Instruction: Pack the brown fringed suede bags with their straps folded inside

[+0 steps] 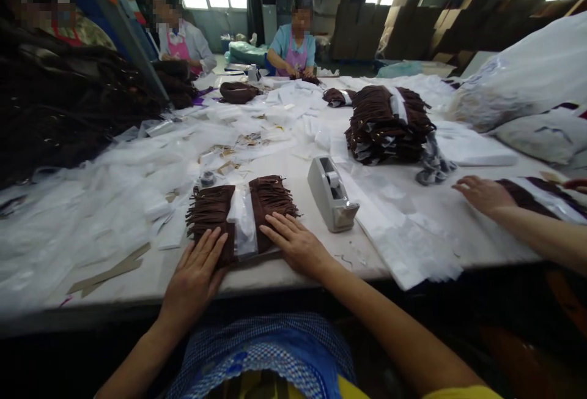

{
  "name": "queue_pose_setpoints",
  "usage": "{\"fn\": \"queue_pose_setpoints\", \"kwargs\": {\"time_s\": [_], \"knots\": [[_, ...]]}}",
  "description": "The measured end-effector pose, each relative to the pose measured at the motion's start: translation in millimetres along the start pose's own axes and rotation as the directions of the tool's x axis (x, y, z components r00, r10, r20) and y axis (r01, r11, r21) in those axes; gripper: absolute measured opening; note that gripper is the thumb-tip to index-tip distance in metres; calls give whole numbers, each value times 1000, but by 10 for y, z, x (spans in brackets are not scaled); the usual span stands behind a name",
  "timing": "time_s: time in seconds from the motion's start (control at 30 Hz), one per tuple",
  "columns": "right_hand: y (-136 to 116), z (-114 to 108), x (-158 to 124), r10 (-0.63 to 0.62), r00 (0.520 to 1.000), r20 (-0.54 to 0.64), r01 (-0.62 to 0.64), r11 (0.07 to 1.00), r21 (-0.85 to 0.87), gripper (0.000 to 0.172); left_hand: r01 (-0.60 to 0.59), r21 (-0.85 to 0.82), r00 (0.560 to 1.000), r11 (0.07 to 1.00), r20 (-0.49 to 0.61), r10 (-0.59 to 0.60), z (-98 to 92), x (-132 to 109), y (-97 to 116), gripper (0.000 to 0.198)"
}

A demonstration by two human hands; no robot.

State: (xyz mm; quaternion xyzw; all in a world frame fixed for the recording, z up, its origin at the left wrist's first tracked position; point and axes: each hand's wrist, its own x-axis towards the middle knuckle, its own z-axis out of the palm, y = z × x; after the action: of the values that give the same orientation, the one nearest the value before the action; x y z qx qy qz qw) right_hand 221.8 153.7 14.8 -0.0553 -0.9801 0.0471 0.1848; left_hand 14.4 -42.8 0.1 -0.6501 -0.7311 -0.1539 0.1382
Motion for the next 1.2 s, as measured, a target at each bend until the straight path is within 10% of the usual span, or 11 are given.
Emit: {"fn": "queue_pose_setpoints", "kwargs": {"time_s": [0.2,0.33,0.5,0.63,0.83,1.2], "knots": [[55,-115,-288,223,955,-196,-222,975,29,63,180,23,983,983,37,-181,-341,-371,-444,48],[-85,-213,-352,335,872,-358,-300,942,150,45,211,-91,975,973,-55,-216,-573,-222,-260,40],[-84,-64,-256,164,931,-325,-112,979,172,16,-198,-166,980,966,-54,191,-317,346,341,45],[-11,9,-317,190,926,-326,-129,971,202,14,-245,-163,969,956,-30,244,-7,543,495,59],[-206,28,-390,193,916,-352,-214,977,-22,18,-103,-182,993,978,-73,91,25,312,214,62],[-92,125,-197,16,960,-278,-59,987,-149,24,5,-400,968,916,233,97,-396,228,-451,64]]}}
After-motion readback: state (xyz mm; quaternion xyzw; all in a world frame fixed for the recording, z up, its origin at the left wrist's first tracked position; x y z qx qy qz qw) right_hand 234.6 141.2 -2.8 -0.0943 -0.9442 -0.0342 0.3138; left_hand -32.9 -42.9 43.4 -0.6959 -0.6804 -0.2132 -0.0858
